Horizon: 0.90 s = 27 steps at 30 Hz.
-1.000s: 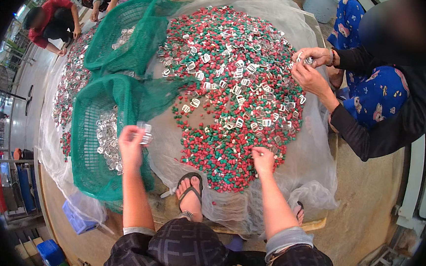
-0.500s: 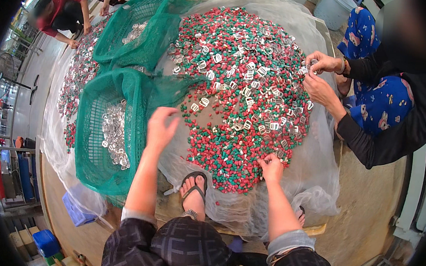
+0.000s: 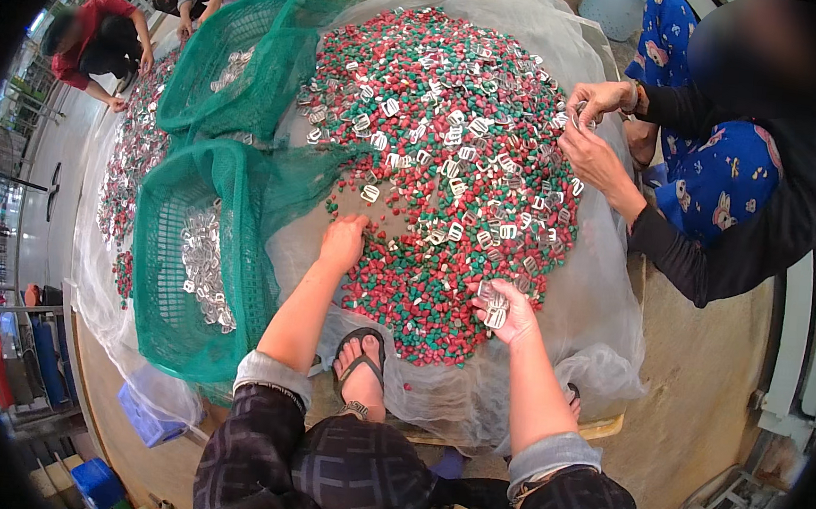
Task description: The person sits at a table with several others and sorts a large pile of red, green, and white plastic bottle caps by hand. They pick up caps and place them into green baskets on the table.
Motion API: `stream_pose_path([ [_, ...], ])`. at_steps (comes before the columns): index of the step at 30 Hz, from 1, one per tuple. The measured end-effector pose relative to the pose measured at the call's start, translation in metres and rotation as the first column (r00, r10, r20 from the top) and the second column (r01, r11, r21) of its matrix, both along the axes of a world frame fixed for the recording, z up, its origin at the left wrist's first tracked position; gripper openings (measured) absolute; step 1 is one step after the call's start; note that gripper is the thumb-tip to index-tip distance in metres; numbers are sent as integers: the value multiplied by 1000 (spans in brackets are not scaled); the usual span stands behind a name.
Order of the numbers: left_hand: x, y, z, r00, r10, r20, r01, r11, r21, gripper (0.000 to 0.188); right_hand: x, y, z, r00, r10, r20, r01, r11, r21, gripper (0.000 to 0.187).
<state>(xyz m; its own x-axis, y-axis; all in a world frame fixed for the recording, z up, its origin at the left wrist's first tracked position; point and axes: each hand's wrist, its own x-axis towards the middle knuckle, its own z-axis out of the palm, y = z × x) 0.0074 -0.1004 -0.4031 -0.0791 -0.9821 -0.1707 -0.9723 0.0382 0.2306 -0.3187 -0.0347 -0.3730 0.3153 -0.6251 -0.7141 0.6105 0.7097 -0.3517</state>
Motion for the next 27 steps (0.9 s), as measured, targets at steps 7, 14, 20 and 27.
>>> stream_pose_path([
  [7, -12, 30, 18, 509, 403, -761, -231, 915, 330, 18, -9, 5, -12, 944, 50, 326, 16, 980, -196, 19],
  [14, 19, 62, 75, 445, 203, -872, -440, 898, -16, 16, 2, 0, 9, 922, 4, 387, 30, 996, -81, 46],
  [20, 100, 64, 143, 614, 312, -725, -765, 461, -450, 31, -5, 12, -10, 966, 164, 199, -135, 979, -151, 32],
  [27, 32, 20, 148, 728, 150, -668, -584, 646, -491, 45, -7, 23, -13, 942, 329, 61, -323, 942, -89, 35],
])
